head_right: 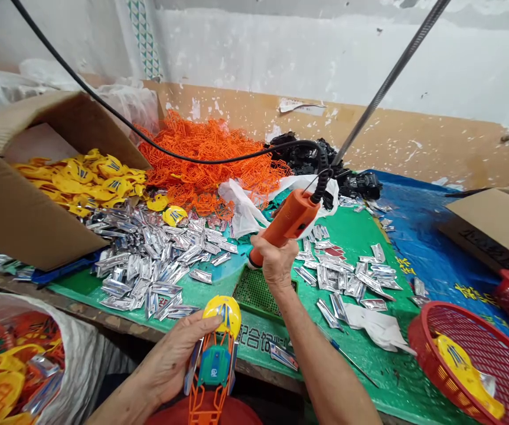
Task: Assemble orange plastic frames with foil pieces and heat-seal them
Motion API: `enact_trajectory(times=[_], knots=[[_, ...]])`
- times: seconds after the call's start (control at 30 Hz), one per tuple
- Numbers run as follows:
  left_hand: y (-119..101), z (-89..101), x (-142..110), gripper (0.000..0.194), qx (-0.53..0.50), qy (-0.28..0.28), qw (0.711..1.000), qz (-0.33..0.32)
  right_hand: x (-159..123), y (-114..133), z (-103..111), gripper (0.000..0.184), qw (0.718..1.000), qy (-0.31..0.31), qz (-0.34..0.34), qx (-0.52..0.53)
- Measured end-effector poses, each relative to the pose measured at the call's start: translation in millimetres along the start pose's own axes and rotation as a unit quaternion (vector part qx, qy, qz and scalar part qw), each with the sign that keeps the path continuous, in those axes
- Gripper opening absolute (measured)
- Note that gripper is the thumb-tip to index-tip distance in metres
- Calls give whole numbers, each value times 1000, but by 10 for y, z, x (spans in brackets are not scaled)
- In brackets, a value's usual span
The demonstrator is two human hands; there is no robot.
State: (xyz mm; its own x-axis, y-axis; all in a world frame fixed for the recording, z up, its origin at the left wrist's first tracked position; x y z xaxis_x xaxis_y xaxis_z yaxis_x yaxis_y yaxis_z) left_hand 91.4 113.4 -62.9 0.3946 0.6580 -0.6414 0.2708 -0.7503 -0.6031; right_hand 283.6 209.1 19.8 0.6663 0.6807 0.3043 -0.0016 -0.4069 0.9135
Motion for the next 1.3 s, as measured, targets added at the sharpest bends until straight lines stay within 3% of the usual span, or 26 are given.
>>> enact_trajectory(times=[0.3, 0.5, 0.67, 0.9, 1.07, 1.3], knots=[[-36, -8, -19, 33, 12, -13, 1000, -3, -28, 44, -55, 11, 1000, 19, -4, -9], [-75, 22, -15, 32, 6, -27, 999, -19, 23, 84, -42, 11, 999, 16, -4, 38], [-70, 78, 38, 29, -17, -34, 999, -35, -42, 459, -35, 20, 994, 42, -5, 101], [-64, 30, 46, 20, -71, -31, 997, -27, -442, 905, -43, 43, 972, 136, -28, 191], [-43, 33, 49, 19, -92, -28, 995, -24, -625, 917, -36, 49, 958, 173, -42, 223], [-63, 1, 25, 19, -95, -22, 995, -27, -678, 865, -43, 42, 955, 181, -46, 229]])
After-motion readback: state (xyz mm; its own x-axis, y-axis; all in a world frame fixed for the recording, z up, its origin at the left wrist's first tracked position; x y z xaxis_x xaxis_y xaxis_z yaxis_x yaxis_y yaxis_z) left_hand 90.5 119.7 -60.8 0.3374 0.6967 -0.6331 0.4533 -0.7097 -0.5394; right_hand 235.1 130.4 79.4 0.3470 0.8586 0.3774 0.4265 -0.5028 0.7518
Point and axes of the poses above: each hand's wrist, its own x-axis towards the middle knuckle, its own z-axis out of the back of the hand, y = z × x, the point moved 8 cm from there along x, towards the middle knuckle, and after that the axes turned 4 degrees about -y, right-handed, at the moved point
